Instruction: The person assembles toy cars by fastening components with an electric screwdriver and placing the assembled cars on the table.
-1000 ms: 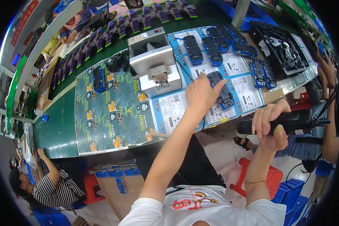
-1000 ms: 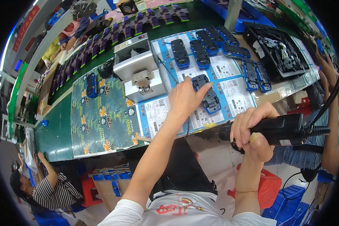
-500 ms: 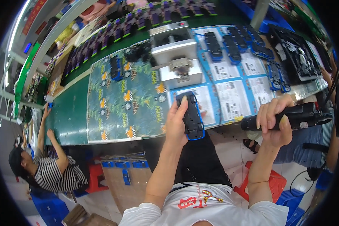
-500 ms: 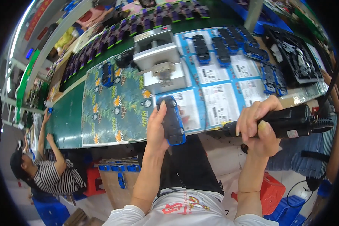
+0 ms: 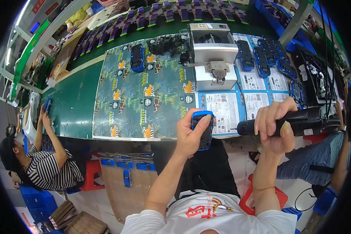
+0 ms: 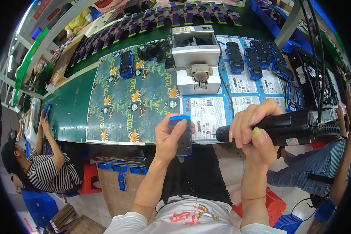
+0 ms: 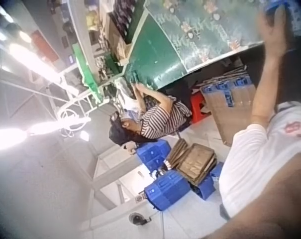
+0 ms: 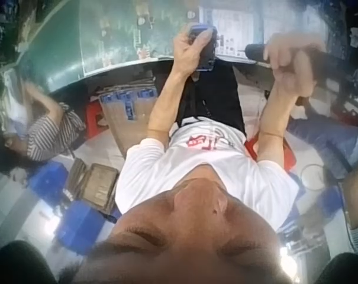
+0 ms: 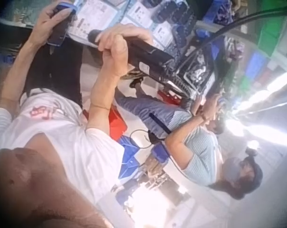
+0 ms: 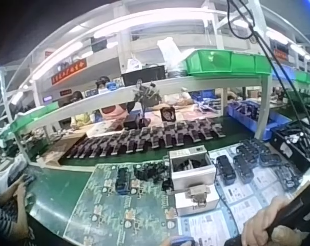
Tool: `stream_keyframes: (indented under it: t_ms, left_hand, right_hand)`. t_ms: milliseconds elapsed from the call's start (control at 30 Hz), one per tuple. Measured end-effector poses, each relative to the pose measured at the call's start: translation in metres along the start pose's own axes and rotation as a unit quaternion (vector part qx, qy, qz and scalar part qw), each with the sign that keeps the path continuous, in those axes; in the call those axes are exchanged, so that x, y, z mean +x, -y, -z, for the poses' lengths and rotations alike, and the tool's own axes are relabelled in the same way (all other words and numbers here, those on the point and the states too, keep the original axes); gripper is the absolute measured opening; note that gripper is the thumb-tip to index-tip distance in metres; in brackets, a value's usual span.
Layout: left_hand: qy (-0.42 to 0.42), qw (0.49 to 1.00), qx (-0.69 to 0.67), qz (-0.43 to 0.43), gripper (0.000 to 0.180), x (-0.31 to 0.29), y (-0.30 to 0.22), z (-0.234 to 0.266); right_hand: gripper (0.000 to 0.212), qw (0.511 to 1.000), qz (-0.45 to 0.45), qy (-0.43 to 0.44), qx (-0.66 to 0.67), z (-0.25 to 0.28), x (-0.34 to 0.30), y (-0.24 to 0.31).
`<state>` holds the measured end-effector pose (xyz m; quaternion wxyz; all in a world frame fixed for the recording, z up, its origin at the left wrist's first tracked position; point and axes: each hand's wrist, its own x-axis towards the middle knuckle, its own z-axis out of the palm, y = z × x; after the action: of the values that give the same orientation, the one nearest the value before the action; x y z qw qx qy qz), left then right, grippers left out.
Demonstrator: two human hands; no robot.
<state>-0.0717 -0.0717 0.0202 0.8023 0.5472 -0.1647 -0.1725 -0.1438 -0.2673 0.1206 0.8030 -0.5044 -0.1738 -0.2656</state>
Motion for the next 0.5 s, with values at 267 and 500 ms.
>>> stream_keyframes:
  t_ms: [267, 500]
  left_hand:
    - [0.022, 0.998, 0.037, -0.036, 0.016, 0.007, 0.009, 0.01]
    - [-0.013, 0.997, -0.028, 0.077, 0.021, 0.02, 0.005, 0.005]
  right_hand:
    - [0.016, 0.994, 0.108, -0.012, -0.027, -0.006, 0.04, -0.016]
    - [0.016, 0.981, 0.147, -0.078, -0.099, -0.01, 0.095, -0.056]
